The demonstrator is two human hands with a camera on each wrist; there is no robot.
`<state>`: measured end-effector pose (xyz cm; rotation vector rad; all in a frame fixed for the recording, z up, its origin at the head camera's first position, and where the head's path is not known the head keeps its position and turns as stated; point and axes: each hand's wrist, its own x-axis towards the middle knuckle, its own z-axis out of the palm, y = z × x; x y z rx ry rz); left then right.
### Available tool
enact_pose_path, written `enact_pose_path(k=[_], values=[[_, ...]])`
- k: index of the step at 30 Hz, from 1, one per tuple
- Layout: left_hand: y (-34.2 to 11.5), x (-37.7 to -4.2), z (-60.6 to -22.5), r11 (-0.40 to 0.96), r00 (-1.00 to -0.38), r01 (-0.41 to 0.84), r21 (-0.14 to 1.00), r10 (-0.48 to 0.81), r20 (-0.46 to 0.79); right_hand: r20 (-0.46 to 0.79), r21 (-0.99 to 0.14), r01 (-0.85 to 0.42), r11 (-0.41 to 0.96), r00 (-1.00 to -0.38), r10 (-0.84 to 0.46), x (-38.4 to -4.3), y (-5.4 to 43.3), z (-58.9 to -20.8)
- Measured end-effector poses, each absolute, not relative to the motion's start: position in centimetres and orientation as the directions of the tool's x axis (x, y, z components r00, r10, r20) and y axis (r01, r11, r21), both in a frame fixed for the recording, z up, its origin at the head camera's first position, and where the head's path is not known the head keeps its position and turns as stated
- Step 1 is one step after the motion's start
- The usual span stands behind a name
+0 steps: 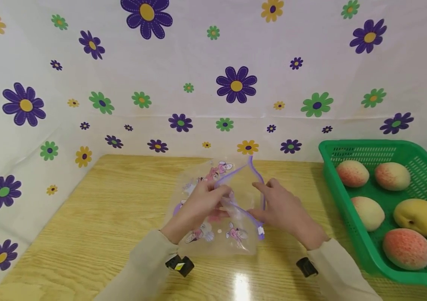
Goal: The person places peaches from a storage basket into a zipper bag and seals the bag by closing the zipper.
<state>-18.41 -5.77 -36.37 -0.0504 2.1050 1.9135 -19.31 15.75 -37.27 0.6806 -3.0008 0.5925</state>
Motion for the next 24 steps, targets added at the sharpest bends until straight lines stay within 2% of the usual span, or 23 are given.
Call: enact_pose_path(k=[3, 7, 11, 17, 20, 24], values=[[-6.4, -18.7, -37.0, -0.022, -0.944, -0.277, 0.960, 0.194, -0.268, 0.023, -0.289, -0.393, 0.873, -0.914, -0.404, -19.4, 16.0, -37.4], [-7.4, -19.0, -37.5, -0.139, -0.940, -0.321, 0.937, 0.172, -0.296, 0.056, -0.216, -0.399, 0.891, -0.916, -0.397, -19.6, 16.5, -37.1], [-7.6, -19.1, -37.3, -0.042, -0.954, -0.280, 0.959, 0.124, -0.273, 0.085, -0.175, -0.415, 0.893, -0.910, -0.406, -19.7, 16.6, -36.5], [-7.3, -19.0, -36.9, 0.179, -0.979, -0.113, 0.977, 0.147, -0.141, 0.031, -0.139, -0.414, 0.900, -0.910, -0.414, -19.3, 16.1, -36.1], [-7.3, -19.2, -36.9, 0.189, -0.975, -0.113, 0.975, 0.167, -0.146, -0.006, -0.122, -0.420, 0.899, -0.906, -0.424, -19.1, 15.9, -36.2], [-7.9, -19.6, -36.8, 0.081, -0.966, -0.195, 0.977, 0.158, -0.206, -0.063, -0.117, -0.383, 0.916, -0.918, -0.392, -19.3, 16.4, -36.2]])
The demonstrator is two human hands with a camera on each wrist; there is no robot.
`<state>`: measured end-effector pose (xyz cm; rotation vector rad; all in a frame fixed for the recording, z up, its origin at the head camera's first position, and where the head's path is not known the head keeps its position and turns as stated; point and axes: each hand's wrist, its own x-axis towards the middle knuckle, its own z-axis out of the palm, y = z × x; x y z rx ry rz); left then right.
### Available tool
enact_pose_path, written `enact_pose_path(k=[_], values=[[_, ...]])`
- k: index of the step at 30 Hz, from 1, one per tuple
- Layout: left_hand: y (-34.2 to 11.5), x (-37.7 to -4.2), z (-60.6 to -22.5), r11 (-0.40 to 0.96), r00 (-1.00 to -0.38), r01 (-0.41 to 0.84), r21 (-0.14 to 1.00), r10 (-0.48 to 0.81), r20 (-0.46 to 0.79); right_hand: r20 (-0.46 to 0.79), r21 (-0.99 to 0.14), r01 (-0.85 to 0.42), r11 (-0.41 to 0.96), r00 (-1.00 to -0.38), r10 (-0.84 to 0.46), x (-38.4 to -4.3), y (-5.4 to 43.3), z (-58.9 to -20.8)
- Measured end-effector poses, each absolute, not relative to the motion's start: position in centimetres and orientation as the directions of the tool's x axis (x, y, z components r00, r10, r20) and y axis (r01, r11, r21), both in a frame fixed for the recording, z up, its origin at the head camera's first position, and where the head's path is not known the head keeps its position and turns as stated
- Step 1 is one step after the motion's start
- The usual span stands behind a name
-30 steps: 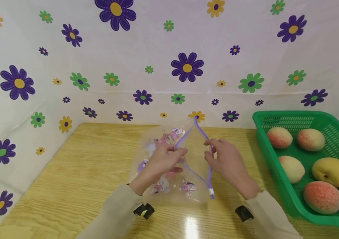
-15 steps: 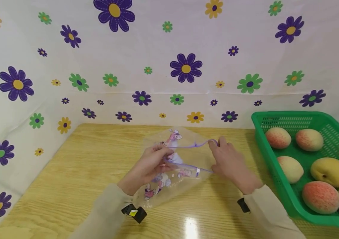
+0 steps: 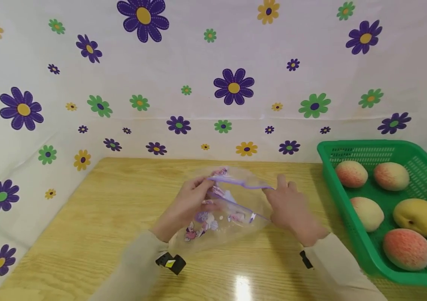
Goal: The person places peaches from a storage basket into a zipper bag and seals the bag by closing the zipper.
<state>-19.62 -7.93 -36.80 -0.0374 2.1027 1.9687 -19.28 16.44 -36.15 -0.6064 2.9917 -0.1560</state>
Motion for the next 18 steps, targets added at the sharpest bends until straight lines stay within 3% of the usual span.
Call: enact_pose_path(k=[8, 12, 18], values=[[-9.1, -20.0, -36.7, 0.014, -0.924, -0.278, 0.961, 0.270, -0.271, -0.092, -0.132, -0.396, 0.909, -0.908, -0.409, -19.8, 17.3, -35.8], [-9.4, -20.1, -36.6, -0.087, -0.905, -0.319, 0.944, 0.323, -0.276, -0.053, -0.174, -0.410, 0.895, -0.904, -0.425, -20.0, 17.1, -35.6], [-9.1, -19.9, -36.6, -0.170, -0.926, -0.314, 0.934, 0.271, -0.262, 0.055, -0.197, -0.456, 0.868, -0.889, -0.455, -20.1, 16.5, -35.4]])
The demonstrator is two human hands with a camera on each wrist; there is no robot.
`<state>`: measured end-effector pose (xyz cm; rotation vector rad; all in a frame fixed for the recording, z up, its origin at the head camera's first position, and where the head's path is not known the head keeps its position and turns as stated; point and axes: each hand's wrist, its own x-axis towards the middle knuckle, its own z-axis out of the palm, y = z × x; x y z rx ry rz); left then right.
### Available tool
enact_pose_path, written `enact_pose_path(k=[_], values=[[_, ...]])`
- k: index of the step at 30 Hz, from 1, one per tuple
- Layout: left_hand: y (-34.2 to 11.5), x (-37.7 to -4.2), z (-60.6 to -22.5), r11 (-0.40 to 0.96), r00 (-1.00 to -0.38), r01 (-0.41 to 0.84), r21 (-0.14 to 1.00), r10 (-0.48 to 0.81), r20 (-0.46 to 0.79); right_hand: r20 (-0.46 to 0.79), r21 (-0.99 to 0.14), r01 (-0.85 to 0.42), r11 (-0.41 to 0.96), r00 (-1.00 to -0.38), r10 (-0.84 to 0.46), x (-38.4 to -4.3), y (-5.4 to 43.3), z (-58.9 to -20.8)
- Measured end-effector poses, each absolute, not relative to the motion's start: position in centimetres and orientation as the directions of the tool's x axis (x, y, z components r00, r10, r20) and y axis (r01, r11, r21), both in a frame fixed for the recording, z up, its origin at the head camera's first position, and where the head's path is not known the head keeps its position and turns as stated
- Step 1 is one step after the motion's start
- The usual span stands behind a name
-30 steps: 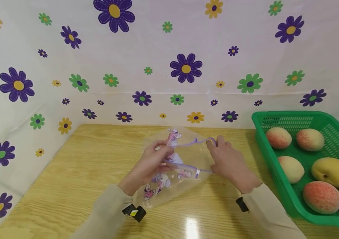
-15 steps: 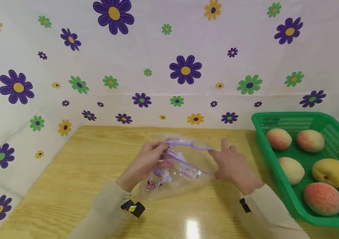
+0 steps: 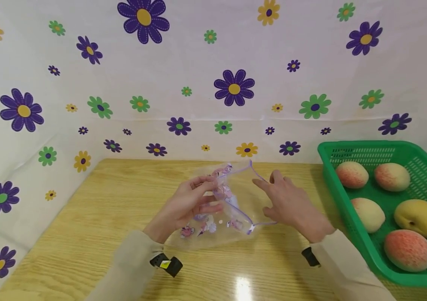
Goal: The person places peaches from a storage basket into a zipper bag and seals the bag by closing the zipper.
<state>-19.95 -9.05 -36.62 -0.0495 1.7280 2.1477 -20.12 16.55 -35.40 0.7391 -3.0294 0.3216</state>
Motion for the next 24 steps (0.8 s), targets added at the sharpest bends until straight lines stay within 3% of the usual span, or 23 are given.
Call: enact_pose_path(k=[8, 18, 24], values=[[-8.4, -19.5, -36.3, -0.016, -0.958, -0.264, 0.964, 0.123, -0.260, 0.075, -0.180, -0.461, 0.869, -0.887, -0.456, -19.8, 16.7, -35.0], [-8.2, -19.6, -36.7, -0.131, -0.955, -0.295, 0.946, 0.064, -0.289, 0.129, -0.209, -0.502, 0.839, -0.865, -0.485, -19.0, 17.5, -34.0], [-8.6, -19.5, -36.9, -0.180, -0.953, -0.303, 0.936, 0.072, -0.294, 0.169, -0.171, -0.508, 0.844, -0.859, -0.483, -18.7, 18.1, -33.1]])
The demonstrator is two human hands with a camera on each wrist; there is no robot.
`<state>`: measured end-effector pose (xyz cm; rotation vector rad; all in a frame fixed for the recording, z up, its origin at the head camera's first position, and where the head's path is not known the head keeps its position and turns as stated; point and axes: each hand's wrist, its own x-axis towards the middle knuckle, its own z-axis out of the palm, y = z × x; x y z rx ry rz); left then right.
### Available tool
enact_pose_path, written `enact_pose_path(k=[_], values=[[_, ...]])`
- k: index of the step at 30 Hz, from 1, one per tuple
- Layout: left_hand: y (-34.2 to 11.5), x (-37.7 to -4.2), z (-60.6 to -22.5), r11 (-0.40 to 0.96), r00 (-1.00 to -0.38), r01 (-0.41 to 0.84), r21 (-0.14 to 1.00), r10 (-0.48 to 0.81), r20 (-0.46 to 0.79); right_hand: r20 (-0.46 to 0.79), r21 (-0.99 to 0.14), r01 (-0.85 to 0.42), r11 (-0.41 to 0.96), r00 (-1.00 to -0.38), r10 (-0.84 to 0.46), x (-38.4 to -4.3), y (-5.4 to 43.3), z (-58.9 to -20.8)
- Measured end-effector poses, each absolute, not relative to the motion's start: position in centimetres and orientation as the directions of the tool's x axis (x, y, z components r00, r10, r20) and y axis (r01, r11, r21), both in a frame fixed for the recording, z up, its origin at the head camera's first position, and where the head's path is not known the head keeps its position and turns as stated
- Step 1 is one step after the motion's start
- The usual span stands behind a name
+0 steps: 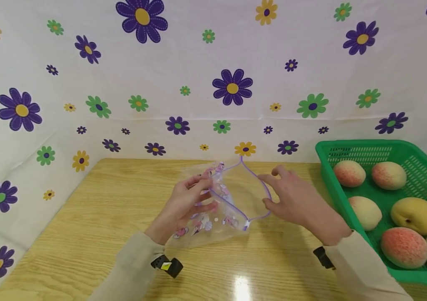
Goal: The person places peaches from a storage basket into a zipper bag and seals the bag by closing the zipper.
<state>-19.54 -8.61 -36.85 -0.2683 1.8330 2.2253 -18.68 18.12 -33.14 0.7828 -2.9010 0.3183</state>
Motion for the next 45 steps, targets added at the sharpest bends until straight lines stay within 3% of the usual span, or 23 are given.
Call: enact_pose_path(k=[8, 19, 30, 45], values=[[-9.0, -19.5, -36.9, -0.146, -0.952, -0.303, 0.942, 0.074, -0.295, 0.243, -0.114, -0.525, 0.843, -0.838, -0.489, -18.2, 19.2, -32.1], [-9.1, -19.4, -36.6, -0.149, -0.952, -0.304, 0.941, 0.076, -0.296, 0.241, -0.041, -0.489, 0.872, -0.851, -0.466, -17.5, 21.0, -30.4], [-9.2, -19.3, -36.9, -0.142, -0.953, -0.300, 0.943, 0.078, -0.292, 0.301, 0.109, -0.469, 0.877, -0.825, -0.478, -17.0, 23.0, -29.7], [-9.4, -19.2, -37.3, -0.171, -0.953, -0.300, 0.938, 0.092, -0.288, 0.267, 0.280, -0.479, 0.832, -0.793, -0.547, -16.8, 27.3, -29.9]])
